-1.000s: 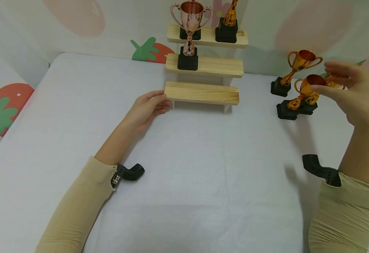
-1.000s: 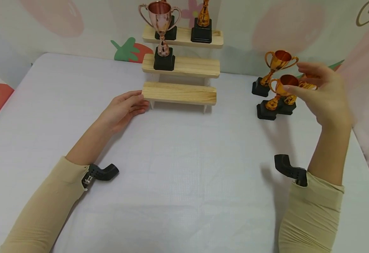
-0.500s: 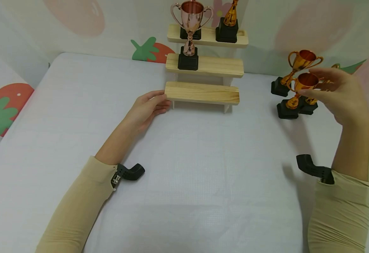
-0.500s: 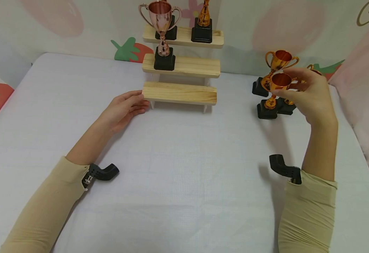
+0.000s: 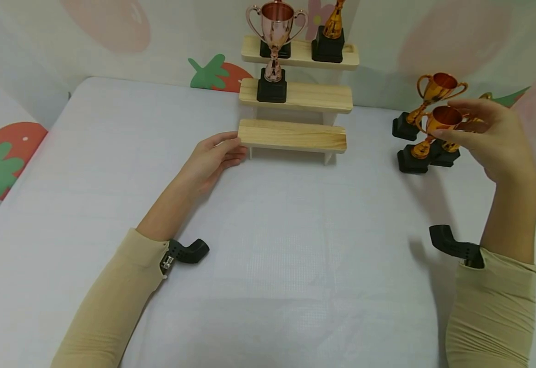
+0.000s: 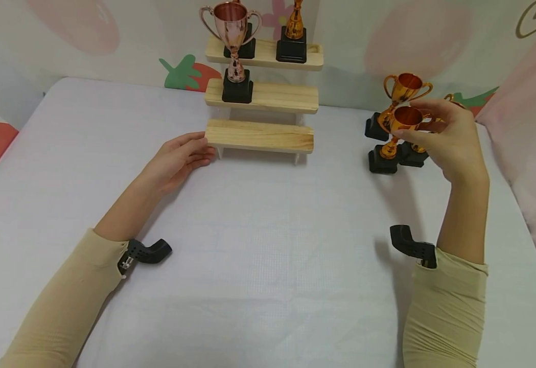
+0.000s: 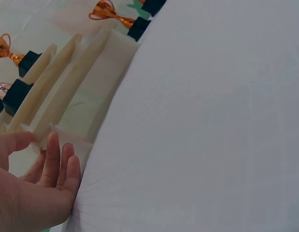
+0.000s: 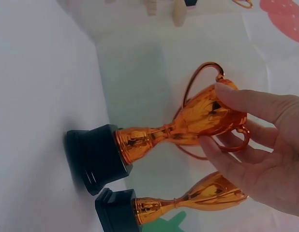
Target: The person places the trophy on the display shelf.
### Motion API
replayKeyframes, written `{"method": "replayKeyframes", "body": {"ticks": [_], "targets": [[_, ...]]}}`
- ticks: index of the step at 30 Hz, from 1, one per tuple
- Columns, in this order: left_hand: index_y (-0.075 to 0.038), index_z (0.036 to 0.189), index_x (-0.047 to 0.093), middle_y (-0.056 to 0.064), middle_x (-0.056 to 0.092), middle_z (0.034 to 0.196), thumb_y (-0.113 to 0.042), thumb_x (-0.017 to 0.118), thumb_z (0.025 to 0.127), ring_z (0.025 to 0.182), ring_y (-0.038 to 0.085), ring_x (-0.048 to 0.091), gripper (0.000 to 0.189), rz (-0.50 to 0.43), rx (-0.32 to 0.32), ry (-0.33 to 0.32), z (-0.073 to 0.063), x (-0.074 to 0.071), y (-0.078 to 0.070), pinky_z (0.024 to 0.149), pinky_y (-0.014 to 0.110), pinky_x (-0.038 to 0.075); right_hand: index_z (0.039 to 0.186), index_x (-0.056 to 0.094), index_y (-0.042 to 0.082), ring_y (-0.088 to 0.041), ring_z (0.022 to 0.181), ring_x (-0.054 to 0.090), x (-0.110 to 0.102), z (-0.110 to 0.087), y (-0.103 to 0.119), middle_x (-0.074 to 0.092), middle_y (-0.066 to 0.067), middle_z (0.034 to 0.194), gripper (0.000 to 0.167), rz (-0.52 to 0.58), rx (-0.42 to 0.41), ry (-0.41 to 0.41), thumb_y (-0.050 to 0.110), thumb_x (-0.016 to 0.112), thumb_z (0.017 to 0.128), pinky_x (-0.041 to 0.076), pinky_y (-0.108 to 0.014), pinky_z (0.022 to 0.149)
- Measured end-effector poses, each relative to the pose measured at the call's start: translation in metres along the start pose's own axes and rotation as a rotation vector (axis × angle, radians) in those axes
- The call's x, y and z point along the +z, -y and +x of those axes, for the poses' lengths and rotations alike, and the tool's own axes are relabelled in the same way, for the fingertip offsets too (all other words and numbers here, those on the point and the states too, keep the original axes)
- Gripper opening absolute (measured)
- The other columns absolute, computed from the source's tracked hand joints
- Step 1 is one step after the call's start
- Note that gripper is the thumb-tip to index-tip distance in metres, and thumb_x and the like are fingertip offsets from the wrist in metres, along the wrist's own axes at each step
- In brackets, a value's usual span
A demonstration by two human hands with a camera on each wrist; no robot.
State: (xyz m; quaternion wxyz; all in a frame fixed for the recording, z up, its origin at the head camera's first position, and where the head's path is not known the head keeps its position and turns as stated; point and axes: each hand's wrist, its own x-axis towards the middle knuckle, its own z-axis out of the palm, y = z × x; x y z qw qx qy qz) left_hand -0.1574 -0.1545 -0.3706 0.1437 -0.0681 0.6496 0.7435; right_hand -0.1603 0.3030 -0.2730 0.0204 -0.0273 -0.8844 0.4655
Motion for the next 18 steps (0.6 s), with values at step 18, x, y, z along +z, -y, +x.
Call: {"method": "replayKeyframes", "body": {"ticks": [18], "targets": [[0.004,0.155,0.045,-0.003,0.067,0.1,-0.014,0.051,0.113,0.1,0.01,0.064,0.046,-0.001,-0.003,0.001,0.0005,-0.0007,0.0008,0.09,0.018,0.053,0.12,0.071,0.029,0.008,0.083,0.069,0.0103,-0.0005,0.0081,0.071,0.028,0.098,0.039,0.077,-0.019,0.021,0.005,0.083,0.091,0.051,-0.007,0.072]]}}
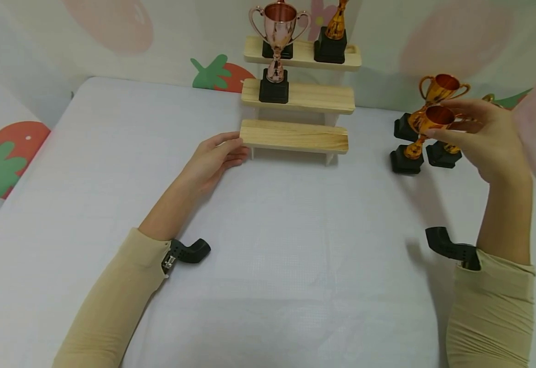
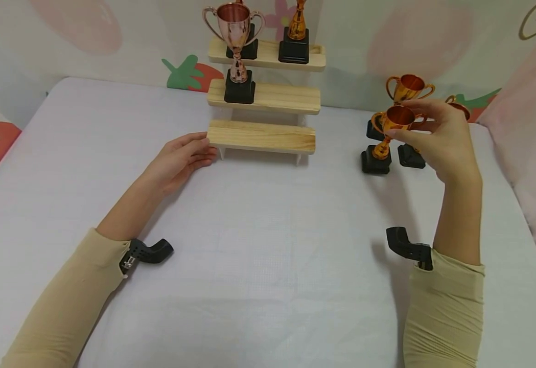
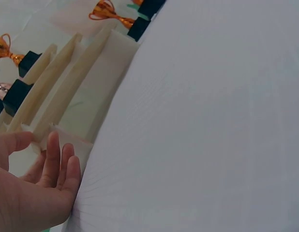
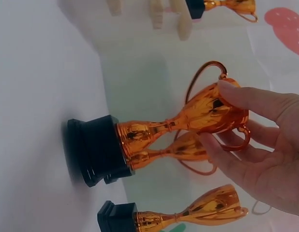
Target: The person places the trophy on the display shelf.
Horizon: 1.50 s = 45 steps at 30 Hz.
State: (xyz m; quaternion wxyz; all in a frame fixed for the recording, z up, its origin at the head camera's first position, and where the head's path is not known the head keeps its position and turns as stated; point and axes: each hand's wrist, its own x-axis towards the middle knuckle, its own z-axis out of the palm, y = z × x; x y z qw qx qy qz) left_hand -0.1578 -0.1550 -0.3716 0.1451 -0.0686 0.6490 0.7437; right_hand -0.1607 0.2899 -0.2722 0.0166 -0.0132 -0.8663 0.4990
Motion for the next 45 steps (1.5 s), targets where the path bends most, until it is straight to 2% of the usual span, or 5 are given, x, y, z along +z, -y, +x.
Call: {"method": "replayKeyframes", "body": {"ticks": [5,17,22,39,45], "targets": [[0.004,0.155,0.045,-0.003,0.067,0.1,-0.014,0.051,0.112,0.1,0.01,0.064,0.047,0.007,0.0,0.002,0.0,0.0,0.0,0.09,0.018,0.053,0.128,0.072,0.025,0.008,0.088,0.065,0.005,0.0,0.002,0.067,0.031,0.1,0.04,-0.082,-0.006,-0.002,0.015,0.085,0.091,0.049,-0.007,0.07],[0.004,0.155,0.044,-0.003,0.067,0.101,-0.014,0.052,0.112,0.1,0.01,0.064,0.047,0.009,-0.003,-0.002,0.0,0.0,-0.001,0.091,0.019,0.053,0.14,0.067,0.021,0.008,0.098,0.063,0.017,-0.005,0.013,0.065,0.028,0.109,0.052,-0.115,-0.011,0.026,0.022,0.086,0.092,0.045,-0.01,0.078],[0.004,0.155,0.045,-0.003,0.067,0.101,-0.014,0.052,0.112,0.1,0.01,0.064,0.047,0.009,0.001,-0.004,0.0,-0.001,0.0,0.092,0.02,0.053,0.141,0.067,0.02,0.007,0.098,0.063,0.021,-0.006,0.016,0.064,0.028,0.112,0.054,-0.129,-0.02,0.024,0.023,0.086,0.091,0.045,-0.011,0.078],[0.003,0.155,0.045,-0.002,0.067,0.102,-0.015,0.053,0.112,0.1,0.01,0.064,0.047,0.002,0.0,0.001,0.0,0.001,-0.001,0.091,0.019,0.054,0.134,0.07,0.013,0.008,0.091,0.067,0.034,-0.012,0.026,0.066,0.025,0.109,0.047,-0.097,-0.145,0.02,0.01,0.085,0.09,0.049,-0.008,0.077],[0.003,0.155,0.045,-0.002,0.067,0.102,-0.015,0.052,0.112,0.1,0.01,0.063,0.047,0.001,0.001,0.0,-0.001,0.001,-0.001,0.09,0.019,0.053,0.135,0.07,0.014,0.008,0.092,0.066,0.038,-0.013,0.033,0.065,0.024,0.111,0.047,-0.097,-0.14,0.001,0.011,0.085,0.091,0.049,-0.008,0.078]]}}
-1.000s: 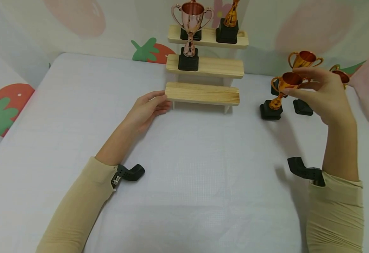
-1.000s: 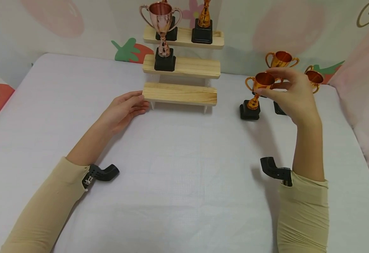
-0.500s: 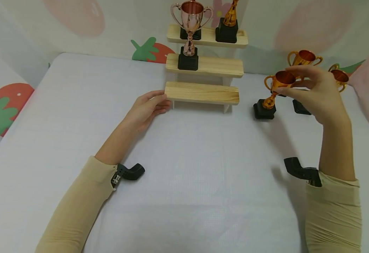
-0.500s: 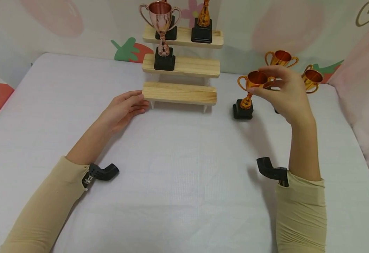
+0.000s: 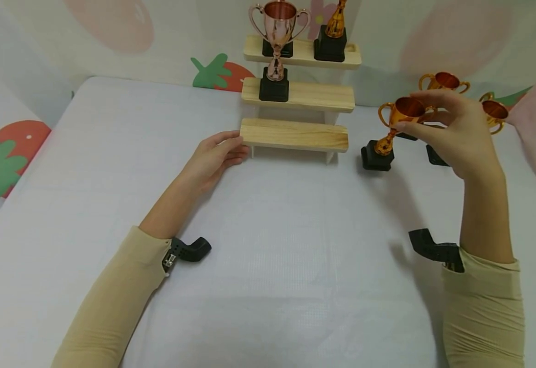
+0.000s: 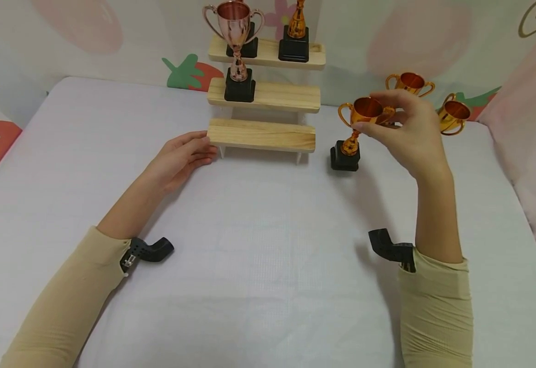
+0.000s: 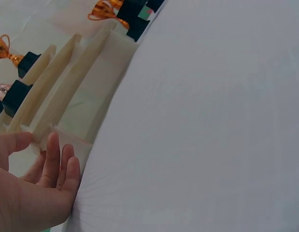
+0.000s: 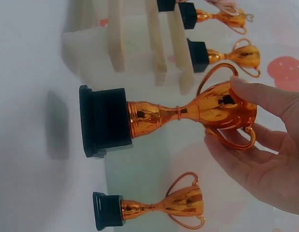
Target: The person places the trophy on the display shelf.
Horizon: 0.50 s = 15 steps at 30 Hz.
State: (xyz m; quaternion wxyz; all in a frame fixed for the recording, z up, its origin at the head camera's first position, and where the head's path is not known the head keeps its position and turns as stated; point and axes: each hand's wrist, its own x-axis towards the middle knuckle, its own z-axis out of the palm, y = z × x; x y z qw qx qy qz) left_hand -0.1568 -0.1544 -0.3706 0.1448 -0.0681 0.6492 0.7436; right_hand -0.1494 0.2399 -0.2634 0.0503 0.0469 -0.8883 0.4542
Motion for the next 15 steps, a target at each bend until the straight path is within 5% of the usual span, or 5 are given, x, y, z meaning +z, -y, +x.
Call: {"method": "replayKeyframes", "body": {"ticks": [9,15], "targets": [[0.003,0.156,0.044,-0.002,0.066,0.102,-0.014,0.052,0.112,0.1,0.01,0.063,0.047,0.006,-0.006,-0.002,0.001,0.0013,0.0007,0.091,0.019,0.053,0.143,0.065,0.009,0.008,0.088,0.064,-0.001,0.0002,0.0042,0.059,0.022,0.115,0.053,-0.053,0.013,-0.022,0.015,0.083,0.093,0.047,-0.009,0.078],[0.002,0.156,0.045,-0.002,0.067,0.1,-0.015,0.052,0.112,0.1,0.01,0.064,0.047,0.01,-0.006,-0.013,0.0006,0.0001,-0.0001,0.091,0.019,0.053,0.138,0.068,0.011,0.005,0.086,0.066,-0.0038,0.0047,0.0094,0.059,0.017,0.117,0.05,0.009,0.006,-0.035,0.013,0.084,0.091,0.048,-0.009,0.077]]}}
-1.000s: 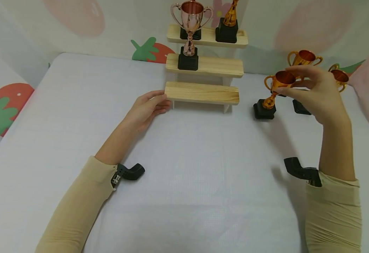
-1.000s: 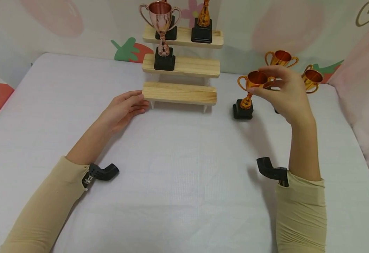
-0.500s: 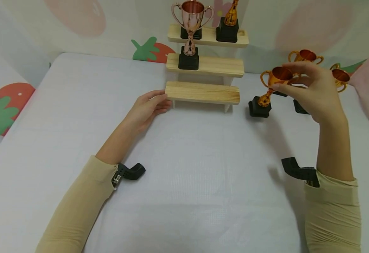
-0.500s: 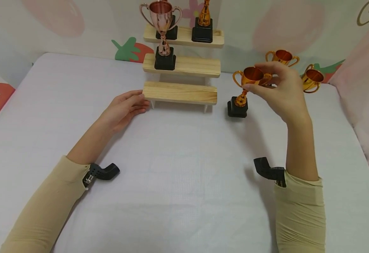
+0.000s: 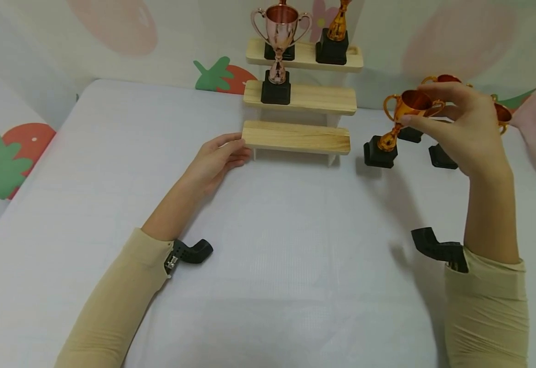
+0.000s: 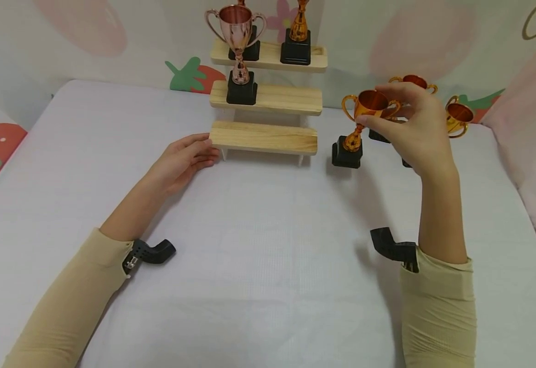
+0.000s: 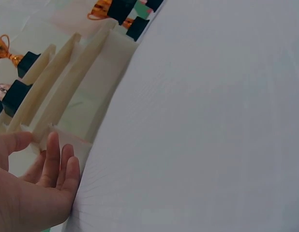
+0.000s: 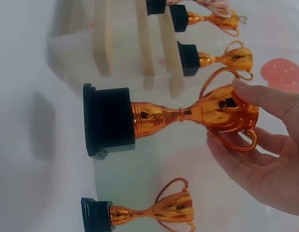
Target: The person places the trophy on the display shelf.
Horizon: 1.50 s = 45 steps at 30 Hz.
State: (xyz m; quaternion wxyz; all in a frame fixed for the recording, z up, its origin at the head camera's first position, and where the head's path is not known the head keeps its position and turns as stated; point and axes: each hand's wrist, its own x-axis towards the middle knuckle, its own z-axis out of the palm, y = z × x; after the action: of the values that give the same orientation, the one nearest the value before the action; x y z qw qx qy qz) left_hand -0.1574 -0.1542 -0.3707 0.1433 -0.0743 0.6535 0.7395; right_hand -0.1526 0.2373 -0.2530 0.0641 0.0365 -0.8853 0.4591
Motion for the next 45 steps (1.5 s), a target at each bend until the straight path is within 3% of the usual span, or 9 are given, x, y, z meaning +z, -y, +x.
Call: {"method": "replayKeyframes", "body": {"ticks": [8,15,22,30,38,45], "targets": [[0.003,0.156,0.044,-0.002,0.066,0.101,-0.014,0.052,0.112,0.1,0.01,0.064,0.047,0.005,0.004,0.001,0.0,0.0,0.0,0.092,0.019,0.053,0.136,0.071,0.013,0.0,0.084,0.066,-0.004,0.008,0.012,0.067,0.02,0.106,0.047,0.013,-0.019,-0.002,0.016,0.085,0.091,0.042,-0.017,0.075],[0.003,0.155,0.045,-0.003,0.067,0.099,-0.014,0.052,0.112,0.098,0.01,0.064,0.046,-0.008,0.008,-0.003,0.0,0.0,0.001,0.089,0.018,0.054,0.127,0.075,0.013,-0.005,0.081,0.065,-0.007,0.017,0.024,0.071,0.015,0.1,0.04,0.096,-0.037,-0.012,0.008,0.086,0.089,0.05,-0.012,0.073],[0.003,0.155,0.044,-0.004,0.067,0.097,-0.013,0.052,0.112,0.098,0.01,0.064,0.047,-0.006,0.012,0.004,0.0,-0.001,0.001,0.09,0.019,0.053,0.13,0.073,0.014,-0.003,0.076,0.066,-0.007,0.025,0.037,0.067,0.013,0.106,0.043,0.105,-0.017,-0.029,0.011,0.086,0.089,0.05,-0.011,0.071],[0.004,0.155,0.044,-0.005,0.068,0.095,-0.013,0.051,0.112,0.097,0.009,0.064,0.047,-0.011,0.01,0.006,0.0,0.0,0.0,0.092,0.019,0.053,0.135,0.071,0.015,-0.005,0.084,0.061,-0.007,0.031,0.05,0.065,0.014,0.111,0.047,0.073,-0.011,-0.045,0.013,0.085,0.09,0.048,-0.012,0.07],[0.004,0.155,0.044,-0.005,0.067,0.095,-0.012,0.051,0.112,0.096,0.009,0.064,0.046,-0.014,0.008,0.001,-0.002,0.0,-0.001,0.09,0.018,0.053,0.138,0.068,0.015,-0.005,0.092,0.062,-0.003,0.038,0.063,0.066,0.013,0.116,0.05,0.044,-0.019,-0.04,0.018,0.085,0.091,0.046,-0.018,0.082],[0.004,0.155,0.044,-0.005,0.067,0.096,-0.013,0.051,0.112,0.096,0.009,0.064,0.046,-0.019,0.007,0.002,-0.001,0.001,0.0,0.087,0.017,0.053,0.14,0.068,0.016,-0.004,0.093,0.061,0.002,0.045,0.073,0.066,0.008,0.129,0.052,0.025,-0.042,-0.039,0.021,0.085,0.091,0.046,-0.017,0.082]]}}
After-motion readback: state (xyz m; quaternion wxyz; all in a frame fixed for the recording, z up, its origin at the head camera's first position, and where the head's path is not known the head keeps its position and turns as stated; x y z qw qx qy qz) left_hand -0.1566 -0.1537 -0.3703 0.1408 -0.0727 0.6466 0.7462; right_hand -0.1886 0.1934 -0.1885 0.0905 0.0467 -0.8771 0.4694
